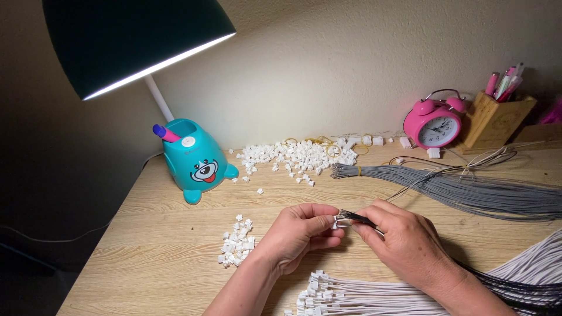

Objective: The person assembles LED wires by inserting the metal tips of white and black wires into small white plastic connectors. They handle bundles of wires, separate individual strands, and repeatedly attach the connectors to the wire ends on a wooden desk.

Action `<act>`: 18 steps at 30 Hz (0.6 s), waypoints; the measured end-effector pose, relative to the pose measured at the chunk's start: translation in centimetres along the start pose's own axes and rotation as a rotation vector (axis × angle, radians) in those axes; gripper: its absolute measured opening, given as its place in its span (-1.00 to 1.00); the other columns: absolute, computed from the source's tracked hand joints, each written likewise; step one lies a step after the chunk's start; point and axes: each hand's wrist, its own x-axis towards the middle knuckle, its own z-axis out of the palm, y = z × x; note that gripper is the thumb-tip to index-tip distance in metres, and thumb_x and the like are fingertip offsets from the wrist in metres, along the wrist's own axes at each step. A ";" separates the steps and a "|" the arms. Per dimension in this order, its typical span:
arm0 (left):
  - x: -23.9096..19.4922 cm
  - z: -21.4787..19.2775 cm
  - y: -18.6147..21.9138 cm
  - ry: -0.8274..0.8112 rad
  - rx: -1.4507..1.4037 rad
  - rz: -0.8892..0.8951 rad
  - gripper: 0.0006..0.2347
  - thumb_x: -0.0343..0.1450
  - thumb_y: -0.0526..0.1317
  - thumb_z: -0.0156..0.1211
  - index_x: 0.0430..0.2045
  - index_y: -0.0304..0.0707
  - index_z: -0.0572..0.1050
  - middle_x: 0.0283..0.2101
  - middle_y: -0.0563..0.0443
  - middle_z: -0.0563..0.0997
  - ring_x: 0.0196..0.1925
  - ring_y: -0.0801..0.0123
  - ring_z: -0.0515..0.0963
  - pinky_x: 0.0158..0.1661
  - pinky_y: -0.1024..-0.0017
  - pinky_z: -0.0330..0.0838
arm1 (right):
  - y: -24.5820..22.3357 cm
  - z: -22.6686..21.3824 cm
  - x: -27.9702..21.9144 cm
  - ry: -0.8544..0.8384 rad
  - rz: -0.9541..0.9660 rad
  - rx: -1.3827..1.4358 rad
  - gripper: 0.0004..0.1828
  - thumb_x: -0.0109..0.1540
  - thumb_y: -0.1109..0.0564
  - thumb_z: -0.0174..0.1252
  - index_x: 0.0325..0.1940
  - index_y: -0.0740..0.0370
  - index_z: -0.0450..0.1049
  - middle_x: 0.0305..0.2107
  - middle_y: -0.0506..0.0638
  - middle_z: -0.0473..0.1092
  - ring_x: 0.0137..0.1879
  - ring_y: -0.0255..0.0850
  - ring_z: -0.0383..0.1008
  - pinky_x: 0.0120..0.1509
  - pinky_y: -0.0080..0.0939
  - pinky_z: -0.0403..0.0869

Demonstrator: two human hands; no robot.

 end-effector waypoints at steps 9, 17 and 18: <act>0.7 -0.6 -0.5 -0.009 0.043 0.005 -0.87 0.41 -0.48 0.08 -0.21 -0.53 0.50 -0.31 -0.22 0.53 -0.39 0.21 0.60 -0.29 0.44 0.62 | -0.5 -0.1 0.4 -0.052 0.222 0.119 -0.83 0.12 -0.12 0.17 -0.33 -0.09 0.56 -0.55 -0.22 0.46 -0.37 -0.26 0.48 -0.25 -0.20 0.36; 0.3 -0.2 -0.1 0.001 0.083 -0.026 -0.86 0.42 -0.47 0.07 -0.18 -0.51 0.50 -0.35 -0.23 0.55 -0.44 0.24 0.61 -0.35 0.47 0.61 | -1.4 -1.2 1.0 -0.255 0.560 0.181 -0.75 0.10 -0.20 0.24 -0.49 -0.06 0.61 -0.71 -0.21 0.25 -0.49 -0.36 0.20 -0.35 -0.30 0.23; 0.3 -0.1 -0.1 0.000 0.083 -0.026 -0.86 0.42 -0.47 0.07 -0.18 -0.51 0.50 -0.35 -0.23 0.55 -0.44 0.24 0.61 -0.35 0.47 0.61 | -1.8 -1.5 1.0 -0.254 0.561 0.181 -0.75 0.10 -0.20 0.24 -0.49 -0.06 0.61 -0.71 -0.21 0.25 -0.49 -0.36 0.20 -0.35 -0.30 0.23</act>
